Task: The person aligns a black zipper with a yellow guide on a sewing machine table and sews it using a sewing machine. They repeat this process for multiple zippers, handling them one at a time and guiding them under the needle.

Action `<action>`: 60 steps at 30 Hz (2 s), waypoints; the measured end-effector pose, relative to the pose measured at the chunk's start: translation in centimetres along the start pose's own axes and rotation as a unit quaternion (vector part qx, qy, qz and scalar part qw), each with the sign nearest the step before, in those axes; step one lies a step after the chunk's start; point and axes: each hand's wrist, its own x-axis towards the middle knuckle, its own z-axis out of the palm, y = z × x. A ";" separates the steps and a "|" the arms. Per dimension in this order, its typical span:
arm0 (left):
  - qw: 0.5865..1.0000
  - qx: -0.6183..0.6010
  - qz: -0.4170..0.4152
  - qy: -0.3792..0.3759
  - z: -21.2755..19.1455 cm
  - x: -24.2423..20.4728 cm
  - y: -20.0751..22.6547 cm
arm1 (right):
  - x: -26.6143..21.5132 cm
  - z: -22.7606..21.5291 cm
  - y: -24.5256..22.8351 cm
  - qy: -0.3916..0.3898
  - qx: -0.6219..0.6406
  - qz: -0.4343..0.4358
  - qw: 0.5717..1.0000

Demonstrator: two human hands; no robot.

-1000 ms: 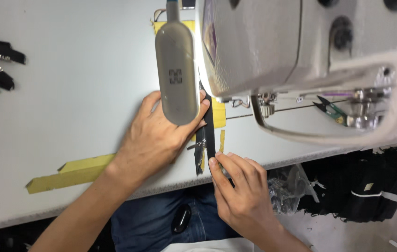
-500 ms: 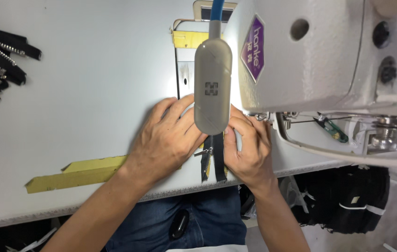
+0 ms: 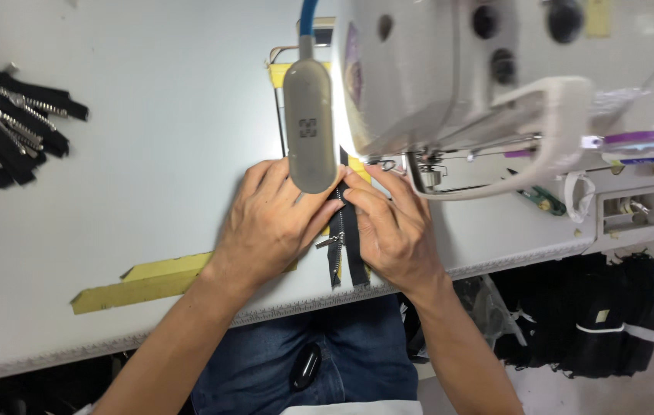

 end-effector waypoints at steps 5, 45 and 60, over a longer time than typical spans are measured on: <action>0.996 0.025 -0.023 -0.080 0.4 0.4 0.0 | 0.1 -0.8 0.3 -0.003 0.010 -0.022 1.000; 0.989 0.072 0.050 0.118 2.2 3.5 2.5 | -1.6 -3.3 -4.2 0.180 0.158 0.215 0.947; 0.992 0.000 0.021 0.125 2.7 1.2 0.3 | 2.9 0.3 1.7 0.119 0.016 -0.041 0.992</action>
